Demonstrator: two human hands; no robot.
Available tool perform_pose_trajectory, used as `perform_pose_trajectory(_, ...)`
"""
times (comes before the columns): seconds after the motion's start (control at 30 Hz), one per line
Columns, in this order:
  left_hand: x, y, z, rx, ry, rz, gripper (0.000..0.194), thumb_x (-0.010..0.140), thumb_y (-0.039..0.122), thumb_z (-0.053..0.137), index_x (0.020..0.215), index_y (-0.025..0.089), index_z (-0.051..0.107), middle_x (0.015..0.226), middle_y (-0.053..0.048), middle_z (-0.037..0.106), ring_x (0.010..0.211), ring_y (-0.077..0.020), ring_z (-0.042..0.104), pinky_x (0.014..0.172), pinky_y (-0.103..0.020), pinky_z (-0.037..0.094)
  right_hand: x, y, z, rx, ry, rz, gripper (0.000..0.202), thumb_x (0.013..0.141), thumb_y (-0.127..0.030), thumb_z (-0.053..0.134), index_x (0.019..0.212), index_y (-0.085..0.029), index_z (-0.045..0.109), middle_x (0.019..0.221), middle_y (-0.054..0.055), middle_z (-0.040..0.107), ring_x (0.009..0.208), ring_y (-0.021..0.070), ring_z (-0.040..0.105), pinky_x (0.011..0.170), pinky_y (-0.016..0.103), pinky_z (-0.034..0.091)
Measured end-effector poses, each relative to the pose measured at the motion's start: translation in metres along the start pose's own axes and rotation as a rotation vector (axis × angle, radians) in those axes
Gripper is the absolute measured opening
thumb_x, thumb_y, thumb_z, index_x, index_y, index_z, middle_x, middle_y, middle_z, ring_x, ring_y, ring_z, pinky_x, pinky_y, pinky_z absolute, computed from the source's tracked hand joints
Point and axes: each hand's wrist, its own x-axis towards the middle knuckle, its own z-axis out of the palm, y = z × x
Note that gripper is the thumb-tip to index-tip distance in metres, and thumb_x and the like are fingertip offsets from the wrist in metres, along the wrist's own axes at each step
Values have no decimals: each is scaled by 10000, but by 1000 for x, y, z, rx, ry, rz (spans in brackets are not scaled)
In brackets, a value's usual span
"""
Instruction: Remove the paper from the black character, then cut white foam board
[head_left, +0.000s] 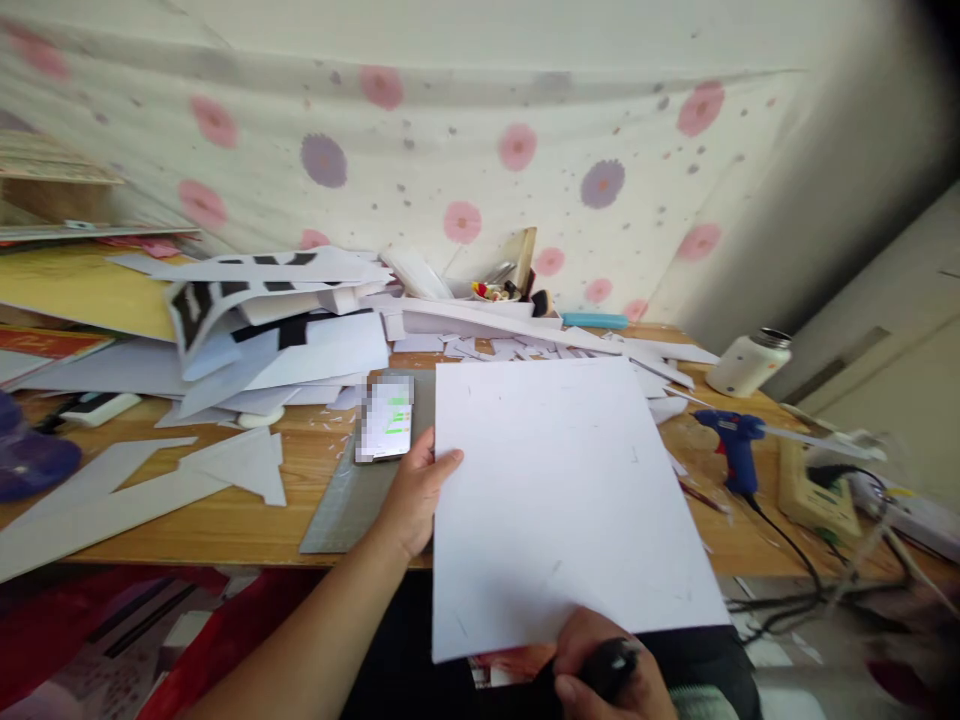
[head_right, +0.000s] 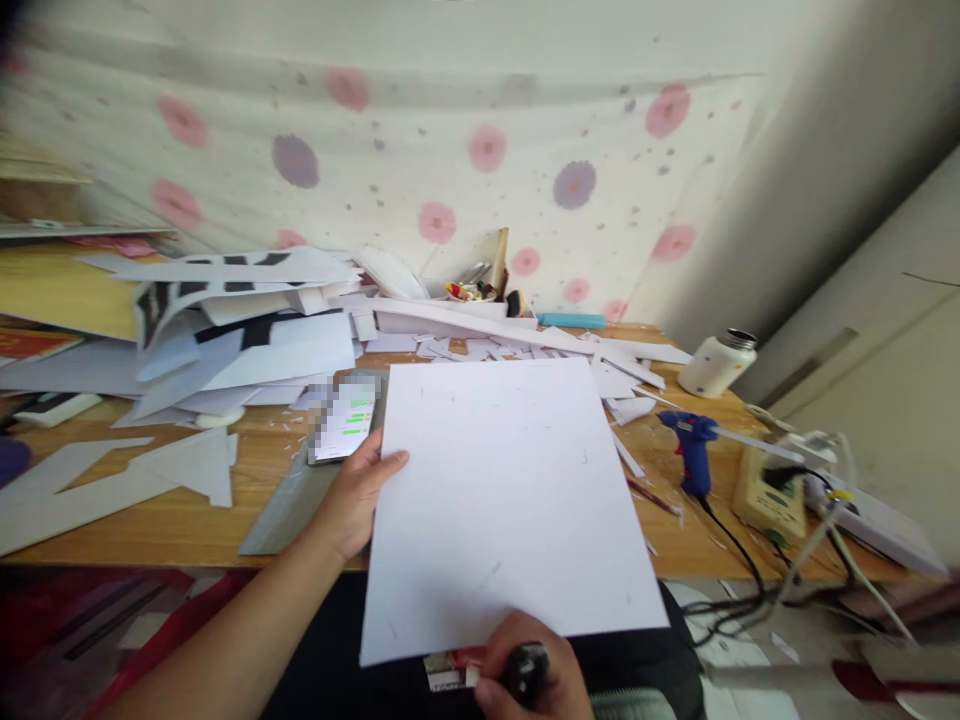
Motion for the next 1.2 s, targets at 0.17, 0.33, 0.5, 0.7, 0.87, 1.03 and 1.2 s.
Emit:
perform_pose_trajectory(0.17, -3, 2, -4, 28, 2, -19, 540, 662, 315, 782, 1150, 202, 583, 998, -53, 736, 857, -247, 700, 761, -370, 551, 8, -8, 12, 201, -134, 200, 370, 700, -475, 775, 692, -178, 556, 569, -35, 493, 476, 71, 422, 463, 198, 329)
perform_pose_trajectory(0.33, -3, 3, -4, 63, 22, 14, 544, 690, 340, 762, 1190, 214, 589, 1048, -50, 725, 915, -249, 689, 777, -360, 560, 5, -35, -6, 476, -120, 329, 457, 730, -502, 766, 990, -157, 617, 651, -31, 540, 459, 53, 432, 442, 183, 324)
perform_pose_trajectory(0.5, -2, 3, -7, 125, 90, 52, 511, 689, 378, 765, 1161, 236, 626, 1097, -34, 714, 928, -226, 683, 765, -316, 567, 2, -59, -34, 549, -45, 236, 629, 805, -468, 706, 1341, -229, 480, 888, 22, 603, 649, 119, 574, 644, 284, 459)
perform_pose_trajectory(0.7, 0, 4, -11, 122, 123, 33, 511, 658, 391, 787, 1138, 290, 642, 1079, -1, 727, 933, -243, 682, 729, -322, 586, 17, -58, -74, 207, 596, 157, 431, 773, -390, 733, 1134, -210, 584, 826, -16, 580, 502, 77, 502, 492, 231, 411)
perform_pose_trajectory(0.87, 0, 3, -10, 164, 118, 83, 464, 696, 402, 761, 1131, 292, 645, 1172, -6, 694, 1082, -246, 632, 837, -318, 562, 12, -45, -110, -296, 703, 174, 438, 720, -445, 698, 1064, -181, 639, 856, 43, 681, 593, 179, 605, 540, 306, 502)
perform_pose_trajectory(1.03, 2, -3, -6, 275, 153, 175, 625, 684, 407, 736, 1252, 214, 559, 1071, -59, 718, 1031, -246, 659, 892, -366, 531, -1, -27, -118, -819, 692, 119, 402, 722, -518, 649, 969, -205, 705, 965, 83, 744, 923, 294, 686, 837, 378, 527)
perform_pose_trajectory(1.2, -1, -4, -12, 415, 242, 204, 653, 723, 380, 665, 1327, 184, 515, 1159, -104, 684, 1135, -286, 616, 965, -435, 486, -2, -29, -120, -781, 692, 131, 388, 720, -547, 630, 934, -237, 724, 985, 48, 769, 951, 288, 705, 839, 324, 540)
